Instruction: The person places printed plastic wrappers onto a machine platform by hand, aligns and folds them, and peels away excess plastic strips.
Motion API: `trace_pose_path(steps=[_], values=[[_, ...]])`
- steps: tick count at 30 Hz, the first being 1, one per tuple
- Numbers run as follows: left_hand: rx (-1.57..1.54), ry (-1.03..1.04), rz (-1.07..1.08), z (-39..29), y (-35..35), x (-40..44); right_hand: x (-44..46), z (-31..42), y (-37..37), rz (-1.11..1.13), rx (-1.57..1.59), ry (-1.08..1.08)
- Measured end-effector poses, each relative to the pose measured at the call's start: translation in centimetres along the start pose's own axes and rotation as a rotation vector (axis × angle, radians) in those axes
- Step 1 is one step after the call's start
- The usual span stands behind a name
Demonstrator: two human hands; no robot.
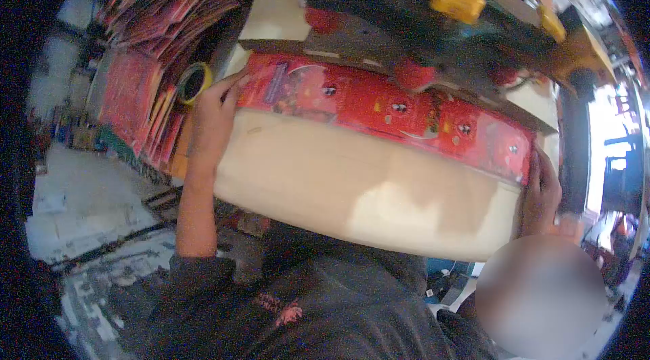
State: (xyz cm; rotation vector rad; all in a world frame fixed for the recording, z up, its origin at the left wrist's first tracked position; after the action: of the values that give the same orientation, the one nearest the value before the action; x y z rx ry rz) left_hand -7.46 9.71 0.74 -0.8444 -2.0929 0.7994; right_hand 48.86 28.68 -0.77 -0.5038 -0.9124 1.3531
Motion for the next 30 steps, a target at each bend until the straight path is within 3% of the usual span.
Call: trace_pose_path(steps=[3,12,30], values=[[0.006,-0.172,0.158,-0.1,0.4,-0.3,-0.3,1.0,-0.3,-0.029,0.032,0.004],[-0.012,-0.097,0.147,0.3,0.8,0.1,-0.5,0.7,-1.7,-0.165,-0.100,-0.024],[0.017,-0.061,0.157,0.7,0.9,0.1,-0.2,0.2,-1.4,-0.135,-0.123,-0.019]])
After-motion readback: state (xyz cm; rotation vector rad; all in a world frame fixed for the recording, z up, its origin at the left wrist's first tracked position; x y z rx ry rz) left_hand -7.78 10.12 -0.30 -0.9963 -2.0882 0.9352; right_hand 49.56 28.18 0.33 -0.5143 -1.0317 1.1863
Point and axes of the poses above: each hand's wrist, its own x-axis towards the middle knuckle, its own y-axis out of the palm, z = x × y, the point moved 9 cm from there along x, towards the middle knuckle, and after that the axes turned 5 degrees about -z, right-handed, at the moved point
